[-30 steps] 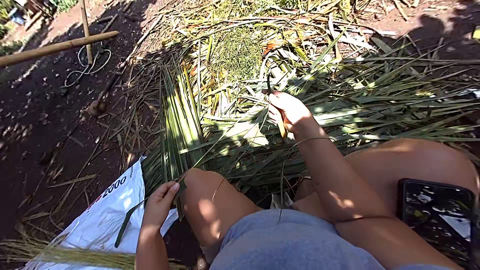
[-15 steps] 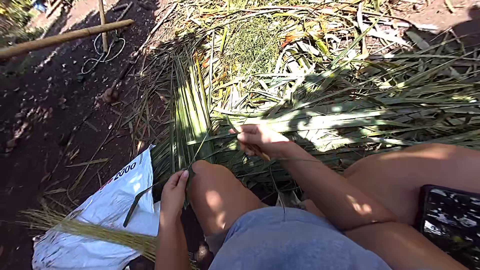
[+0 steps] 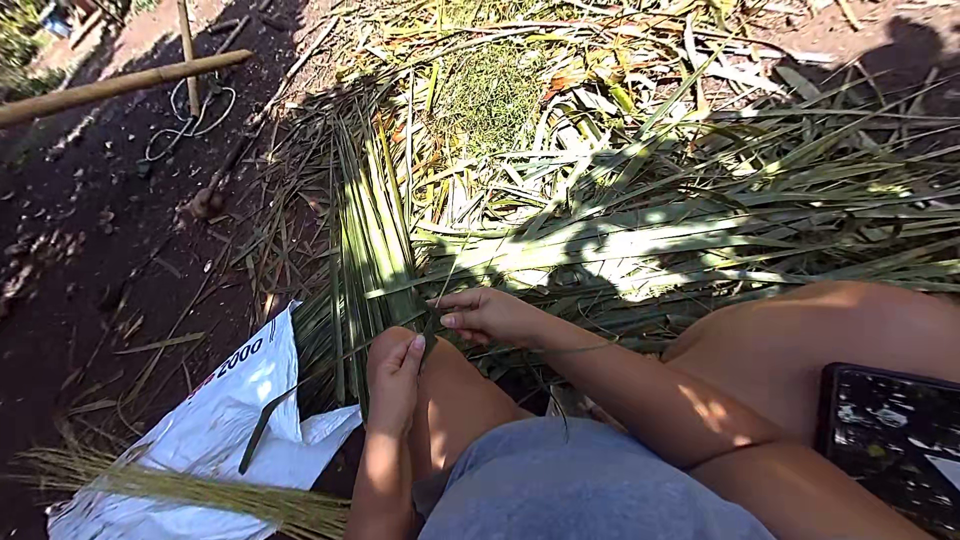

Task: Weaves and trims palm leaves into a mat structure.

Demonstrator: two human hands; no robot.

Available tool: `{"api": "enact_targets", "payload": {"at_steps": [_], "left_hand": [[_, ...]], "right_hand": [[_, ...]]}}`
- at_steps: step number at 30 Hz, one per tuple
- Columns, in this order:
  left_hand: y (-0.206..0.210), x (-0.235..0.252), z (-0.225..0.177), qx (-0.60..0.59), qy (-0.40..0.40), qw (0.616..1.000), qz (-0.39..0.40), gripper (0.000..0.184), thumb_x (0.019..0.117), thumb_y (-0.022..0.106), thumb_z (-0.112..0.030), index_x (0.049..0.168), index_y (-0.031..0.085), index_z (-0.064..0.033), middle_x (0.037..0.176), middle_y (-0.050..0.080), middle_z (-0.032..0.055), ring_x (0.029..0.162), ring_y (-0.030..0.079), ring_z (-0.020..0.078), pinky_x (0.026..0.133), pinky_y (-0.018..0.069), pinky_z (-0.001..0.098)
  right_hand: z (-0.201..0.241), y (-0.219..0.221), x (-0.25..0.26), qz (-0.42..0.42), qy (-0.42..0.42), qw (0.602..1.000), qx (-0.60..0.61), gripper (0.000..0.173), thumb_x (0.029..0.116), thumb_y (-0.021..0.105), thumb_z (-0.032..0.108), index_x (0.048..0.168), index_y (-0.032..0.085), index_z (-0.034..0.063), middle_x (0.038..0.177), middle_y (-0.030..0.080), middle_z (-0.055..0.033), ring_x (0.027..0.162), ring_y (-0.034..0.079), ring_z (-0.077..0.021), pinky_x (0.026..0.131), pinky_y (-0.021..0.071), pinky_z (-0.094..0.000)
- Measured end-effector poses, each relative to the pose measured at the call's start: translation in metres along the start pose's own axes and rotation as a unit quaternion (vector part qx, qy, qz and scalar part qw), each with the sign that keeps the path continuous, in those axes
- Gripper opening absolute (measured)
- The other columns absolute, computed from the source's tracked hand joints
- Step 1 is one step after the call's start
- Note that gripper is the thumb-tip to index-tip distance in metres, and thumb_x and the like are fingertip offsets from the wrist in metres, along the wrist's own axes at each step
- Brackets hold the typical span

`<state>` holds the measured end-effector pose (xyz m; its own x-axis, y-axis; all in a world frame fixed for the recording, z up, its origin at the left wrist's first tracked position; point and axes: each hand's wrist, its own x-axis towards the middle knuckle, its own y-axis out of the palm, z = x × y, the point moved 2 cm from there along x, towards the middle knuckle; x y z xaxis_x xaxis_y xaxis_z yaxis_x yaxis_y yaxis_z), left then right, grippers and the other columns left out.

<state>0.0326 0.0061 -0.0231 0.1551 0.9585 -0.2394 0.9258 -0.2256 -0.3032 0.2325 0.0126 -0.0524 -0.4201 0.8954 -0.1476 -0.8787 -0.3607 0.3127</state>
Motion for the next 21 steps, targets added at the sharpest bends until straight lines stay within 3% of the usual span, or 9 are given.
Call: {"api": "enact_targets", "payload": {"at_steps": [3,8,11,13,15,18,21], "left_hand": [[-0.001,0.002,0.0,-0.003,0.002,1.0,0.006,0.022,0.1051,0.054,-0.01,0.097,0.074,-0.0029,0.072,0.06,-0.0049,0.058,0.049,-0.0011,0.054,0.0394,0.0135],[-0.01,0.0,0.001,0.001,-0.012,1.0,0.015,0.024,0.105,0.054,-0.008,0.092,0.073,-0.0043,0.07,0.06,-0.0058,0.057,0.048,-0.0014,0.054,0.0395,0.0138],[-0.022,-0.004,0.005,0.046,0.001,0.999,0.003,0.02,0.1037,0.056,-0.01,0.096,0.074,-0.0045,0.073,0.064,-0.0067,0.06,0.052,-0.0032,0.058,0.0433,0.0142],[-0.037,-0.007,0.008,0.129,0.032,0.991,-0.015,0.019,0.1028,0.059,-0.016,0.103,0.074,-0.0046,0.088,0.07,-0.0049,0.076,0.061,-0.0039,0.072,0.0497,0.0163],[-0.055,-0.008,0.012,0.206,0.071,0.975,-0.029,0.026,0.1022,0.058,-0.021,0.109,0.074,-0.0023,0.102,0.073,0.0026,0.093,0.065,0.0015,0.089,0.0512,0.0238],[-0.072,-0.005,0.015,0.252,0.081,0.964,-0.026,0.027,0.1015,0.058,-0.024,0.108,0.074,-0.0026,0.1,0.072,0.0021,0.09,0.064,0.0002,0.086,0.0507,0.0217],[-0.058,0.001,0.006,0.283,0.059,0.957,0.0,0.029,0.1017,0.058,-0.028,0.115,0.071,-0.0049,0.096,0.072,0.0034,0.087,0.066,0.009,0.084,0.0531,0.0347]], "right_hand": [[0.004,-0.005,0.0,-0.003,0.009,1.0,-0.013,0.037,0.1052,0.059,0.02,0.14,0.06,0.0082,0.07,0.055,0.0066,0.053,0.047,0.001,0.05,0.0384,-0.0145],[0.017,-0.029,-0.006,-0.099,0.006,0.995,0.022,0.02,0.1062,0.054,0.016,0.118,0.065,0.004,0.068,0.053,0.0054,0.052,0.045,0.0005,0.049,0.0382,-0.0142],[0.022,-0.059,-0.013,-0.177,-0.029,0.983,0.04,0.02,0.1074,0.051,0.019,0.12,0.063,0.0089,0.066,0.048,0.0055,0.048,0.041,0.0006,0.044,0.036,-0.0134],[0.015,-0.084,-0.018,-0.218,-0.059,0.97,0.085,0.025,0.1064,0.052,0.021,0.129,0.06,0.012,0.067,0.049,0.0055,0.046,0.041,0.0003,0.042,0.0374,-0.0143],[0.016,-0.106,-0.024,-0.264,-0.075,0.952,0.137,0.024,0.1057,0.052,0.023,0.127,0.059,0.0148,0.066,0.047,0.0071,0.047,0.042,-0.0013,0.043,0.0403,-0.0173],[0.022,-0.116,-0.03,-0.287,-0.089,0.94,0.162,0.018,0.1069,0.049,0.022,0.121,0.058,0.0161,0.064,0.046,0.0079,0.046,0.041,-0.0014,0.043,0.0389,-0.0173],[0.02,-0.092,-0.026,-0.278,-0.097,0.945,0.144,0.022,0.1074,0.051,0.025,0.127,0.057,0.0176,0.066,0.046,0.0056,0.046,0.04,-0.0017,0.042,0.0392,-0.0171]]}}
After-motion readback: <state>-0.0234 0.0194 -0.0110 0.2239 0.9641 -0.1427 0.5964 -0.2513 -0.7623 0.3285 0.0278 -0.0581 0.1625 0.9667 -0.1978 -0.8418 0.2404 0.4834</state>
